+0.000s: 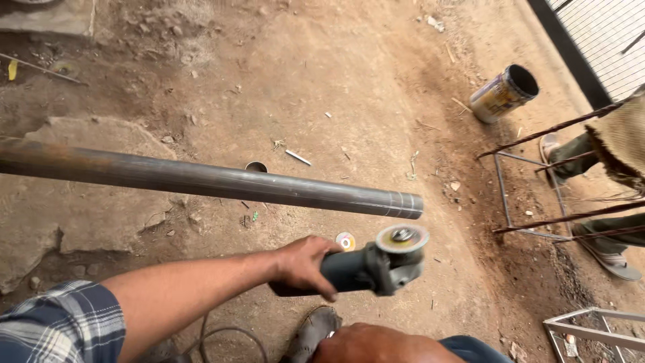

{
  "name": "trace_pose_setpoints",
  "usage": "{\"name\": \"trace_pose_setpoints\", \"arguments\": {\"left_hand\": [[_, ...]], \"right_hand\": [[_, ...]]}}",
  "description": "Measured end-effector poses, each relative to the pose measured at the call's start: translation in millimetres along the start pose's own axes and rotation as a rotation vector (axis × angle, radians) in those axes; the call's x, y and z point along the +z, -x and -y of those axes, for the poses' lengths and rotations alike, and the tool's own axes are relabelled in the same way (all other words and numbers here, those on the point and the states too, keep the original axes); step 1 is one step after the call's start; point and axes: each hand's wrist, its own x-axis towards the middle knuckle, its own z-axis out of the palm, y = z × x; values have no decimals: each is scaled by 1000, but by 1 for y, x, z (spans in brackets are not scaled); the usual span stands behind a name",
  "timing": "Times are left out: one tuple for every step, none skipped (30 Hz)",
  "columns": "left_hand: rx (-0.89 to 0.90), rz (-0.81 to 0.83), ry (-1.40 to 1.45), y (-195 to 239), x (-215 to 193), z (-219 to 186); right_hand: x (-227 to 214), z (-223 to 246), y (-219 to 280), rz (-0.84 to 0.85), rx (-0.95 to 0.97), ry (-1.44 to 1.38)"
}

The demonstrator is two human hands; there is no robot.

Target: The person cuts a metal pipe using a handheld angle grinder while holding the pipe steady with their left hand on the ground.

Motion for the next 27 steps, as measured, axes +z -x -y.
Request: {"name": "trace_pose_setpoints", "arguments": {"left_hand": [[18, -27, 43, -6, -4, -22], [36, -53, 86, -11, -9, -46], [62, -109, 89, -13, -13, -71], [88, -166, 92, -15, -17, -93], [196, -203, 150, -14, -17, -113], [304, -239, 207, -11, -14, -129], [251, -340, 183, -10, -14, -142], [198, -440, 158, -7, -12, -150], [167, -554, 127, -9, -16, -158], [124, -586, 199, -11, -18, -162], [70, -620, 279, -9, -15, -160], [18, -652, 360, -9, -13, -156], [-3, -663, 379, -4, -6, -147], [-23, -673, 398, 0, -1, -139], [-56, -681, 440, 2, 16, -134], [-72, -649, 487, 4, 31, -132], [-64, -634, 513, -1, 28, -133], [-56, -617, 538, -5, 25, -136], [-21, -643, 482, -8, 23, -139], [14, -668, 425, -9, 25, -142], [33, -688, 383, -7, 34, -143], [47, -670, 412, -3, 44, -142], [82, -648, 428, -5, 46, -142], [117, -626, 444, -7, 47, -141], [188, -567, 508, -9, 45, -140], [259, -504, 570, -10, 42, -138], [318, -431, 642, -11, 46, -135]], "right_hand": [[-8, 10, 10, -20, -159, 12], [-18, 19, 20, -39, -318, 27], [-24, 27, 33, -53, -479, 37], [-31, 31, 47, -146, -425, 59], [-35, 28, 62, -233, -367, 75], [-42, 19, 76, -320, -308, 91], [-51, 9, 87, -419, -242, 106], [-54, -1, 95, -520, -65, -40], [-65, -18, 103, -641, 114, -170], [-72, -31, 105, -791, 242, -324], [-78, -44, 102, -928, 362, -483], [-86, -57, 99, -1012, 428, -465], [-82, -66, 88, -1071, 496, -465], [-79, -74, 76, -1130, 564, -464], [-70, -82, 65, -1109, 376, -618], [-60, -89, 52, -1080, 186, -770], [-65, -95, 39, -1069, -29, -909], [-70, -100, 26, -1063, -89, -1038], [-71, -102, 14, -1048, -148, -1173], [-72, -103, 3, -1027, -208, -1309], [-64, -103, -6, -1049, -256, -1391], [-56, -101, -11, -1072, -302, -1473], [-55, -101, -13, -1118, -362, -1549], [-56, -101, -12, -1123, -416, -1574], [-60, -100, -8, -1132, -480, -1592], [-64, -99, -4, -1140, -546, -1608], [-63, -100, 1, -1142, -597, -1607]]}}
